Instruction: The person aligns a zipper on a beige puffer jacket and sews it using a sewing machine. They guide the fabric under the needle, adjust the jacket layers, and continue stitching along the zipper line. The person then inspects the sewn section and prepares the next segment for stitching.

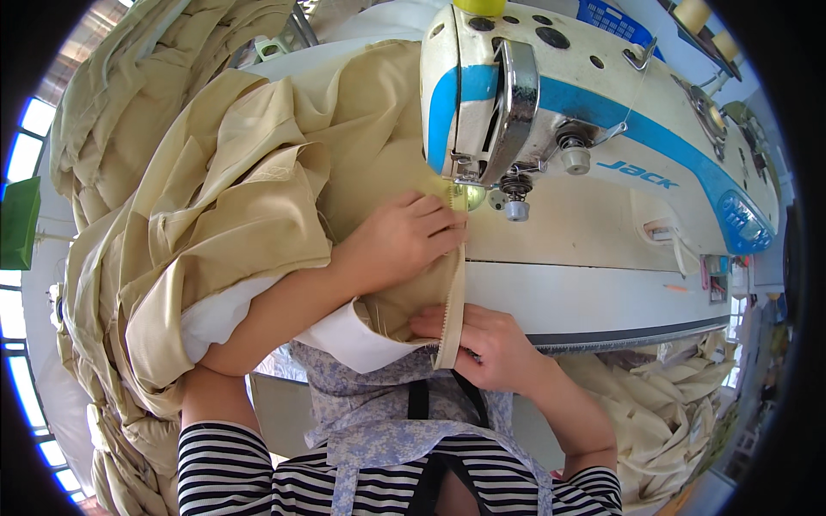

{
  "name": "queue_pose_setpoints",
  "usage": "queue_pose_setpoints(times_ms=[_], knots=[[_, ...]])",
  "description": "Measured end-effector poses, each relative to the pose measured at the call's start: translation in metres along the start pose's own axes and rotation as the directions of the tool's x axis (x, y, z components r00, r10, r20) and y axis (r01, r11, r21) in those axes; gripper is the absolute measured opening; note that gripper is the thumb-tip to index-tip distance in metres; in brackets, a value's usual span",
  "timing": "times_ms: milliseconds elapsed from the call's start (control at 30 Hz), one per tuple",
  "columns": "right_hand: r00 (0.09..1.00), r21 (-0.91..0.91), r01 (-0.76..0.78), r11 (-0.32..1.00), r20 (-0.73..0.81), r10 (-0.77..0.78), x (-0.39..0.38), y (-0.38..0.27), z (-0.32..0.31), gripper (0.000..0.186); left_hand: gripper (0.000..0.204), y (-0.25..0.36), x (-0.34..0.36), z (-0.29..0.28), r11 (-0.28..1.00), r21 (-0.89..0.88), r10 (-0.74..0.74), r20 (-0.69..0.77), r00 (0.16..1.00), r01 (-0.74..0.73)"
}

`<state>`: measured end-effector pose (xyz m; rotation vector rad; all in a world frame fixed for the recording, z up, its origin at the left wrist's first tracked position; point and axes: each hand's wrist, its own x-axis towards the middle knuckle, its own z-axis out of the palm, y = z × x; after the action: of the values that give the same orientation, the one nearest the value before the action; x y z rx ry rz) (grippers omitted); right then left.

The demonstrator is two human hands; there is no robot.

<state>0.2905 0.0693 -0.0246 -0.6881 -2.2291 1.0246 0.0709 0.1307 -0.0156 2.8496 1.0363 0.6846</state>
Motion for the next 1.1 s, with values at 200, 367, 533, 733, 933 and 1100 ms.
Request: queue_pose_setpoints(times_ms=[200, 367, 533, 733, 933, 1100], knots=[[0.887, -0.098, -0.403, 0.91, -0.287, 0.362, 0.002, -0.01, -0.025, 0.025, 0.032, 0.023, -0.015, -0.003, 0.965, -0.14, -0.241, -0.125, 0.962, 0.223], [0.947, -0.562, -0.302, 0.77, -0.268, 0.175, 0.03, 0.002, -0.009, 0.041, 0.017, 0.022, -0.011, -0.006, 0.864, -0.219, -0.478, -0.07, 0.876, 0.454], [0.903, -0.5, -0.425, 0.754, -0.178, 0.391, 0.023, 0.0, 0.0, 0.048, 0.018, 0.024, -0.005, -0.001, 0.846, -0.205, -0.508, -0.024, 0.861, 0.493], [0.91, -0.281, -0.395, 0.875, -0.248, 0.332, 0.021, 0.005, 0.001, 0.047, 0.015, 0.021, 0.0, 0.005, 0.807, -0.209, -0.544, 0.102, 0.833, 0.553], [0.941, -0.501, -0.339, 0.796, -0.193, 0.28, 0.016, 0.007, 0.009, 0.049, 0.011, 0.024, 0.0, 0.011, 0.85, -0.065, -0.524, -0.012, 0.851, 0.523], [0.957, -0.543, -0.288, 0.788, -0.198, 0.213, 0.016, 0.01, 0.013, 0.051, 0.013, 0.027, 0.0, 0.021, 0.874, 0.04, -0.476, -0.126, 0.87, 0.484]])
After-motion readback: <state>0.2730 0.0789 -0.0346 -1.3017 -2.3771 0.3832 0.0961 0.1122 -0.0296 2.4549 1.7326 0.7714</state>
